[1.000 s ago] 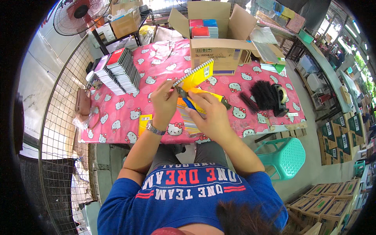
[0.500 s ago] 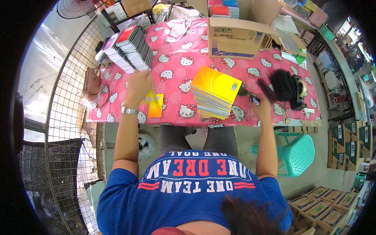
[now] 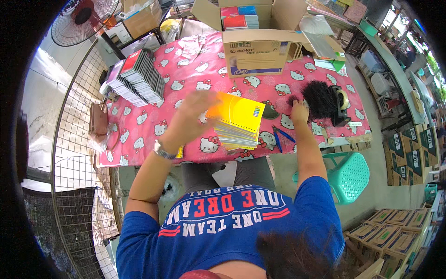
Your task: The person assembles small notebooks by threading spiral coils through the punched holes of paper stacks and yellow covers, then wipes the surfaces with a green sponge.
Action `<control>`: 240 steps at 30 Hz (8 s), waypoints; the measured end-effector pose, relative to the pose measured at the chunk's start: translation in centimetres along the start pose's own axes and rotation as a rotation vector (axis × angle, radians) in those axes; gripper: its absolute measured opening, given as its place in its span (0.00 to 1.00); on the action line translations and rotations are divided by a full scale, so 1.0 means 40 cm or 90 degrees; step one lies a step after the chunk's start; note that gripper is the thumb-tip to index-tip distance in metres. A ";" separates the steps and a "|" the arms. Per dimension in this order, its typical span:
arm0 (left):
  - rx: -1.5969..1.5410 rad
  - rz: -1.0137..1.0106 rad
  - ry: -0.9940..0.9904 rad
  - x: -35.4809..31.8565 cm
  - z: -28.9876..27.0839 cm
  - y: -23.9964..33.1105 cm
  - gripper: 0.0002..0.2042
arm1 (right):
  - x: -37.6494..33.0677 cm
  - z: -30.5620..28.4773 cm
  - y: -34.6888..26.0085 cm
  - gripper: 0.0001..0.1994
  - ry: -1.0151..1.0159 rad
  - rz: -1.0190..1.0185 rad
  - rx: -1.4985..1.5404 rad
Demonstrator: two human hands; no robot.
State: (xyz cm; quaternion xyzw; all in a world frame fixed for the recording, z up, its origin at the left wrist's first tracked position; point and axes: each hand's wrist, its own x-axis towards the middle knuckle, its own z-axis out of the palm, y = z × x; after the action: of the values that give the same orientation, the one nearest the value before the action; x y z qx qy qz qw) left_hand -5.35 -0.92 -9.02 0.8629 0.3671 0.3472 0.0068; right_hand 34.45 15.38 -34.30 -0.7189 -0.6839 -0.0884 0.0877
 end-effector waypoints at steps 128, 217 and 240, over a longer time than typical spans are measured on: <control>-0.334 -0.275 0.046 0.097 0.019 -0.013 0.13 | 0.044 -0.331 -0.309 0.25 -0.366 -0.160 0.750; 0.013 0.039 0.013 0.116 0.060 0.075 0.09 | -0.121 -0.592 -0.187 0.10 0.000 -0.157 0.734; 0.044 0.020 0.050 0.115 0.071 0.089 0.07 | -0.241 -0.743 -0.274 0.09 0.039 -0.336 0.713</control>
State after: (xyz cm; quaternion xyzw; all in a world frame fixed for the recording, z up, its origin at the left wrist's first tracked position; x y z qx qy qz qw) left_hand 0.86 0.13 -7.48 0.8540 0.3655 0.3678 -0.0426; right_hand 22.83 -0.75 -7.80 -0.3675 -0.7782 0.2449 0.4466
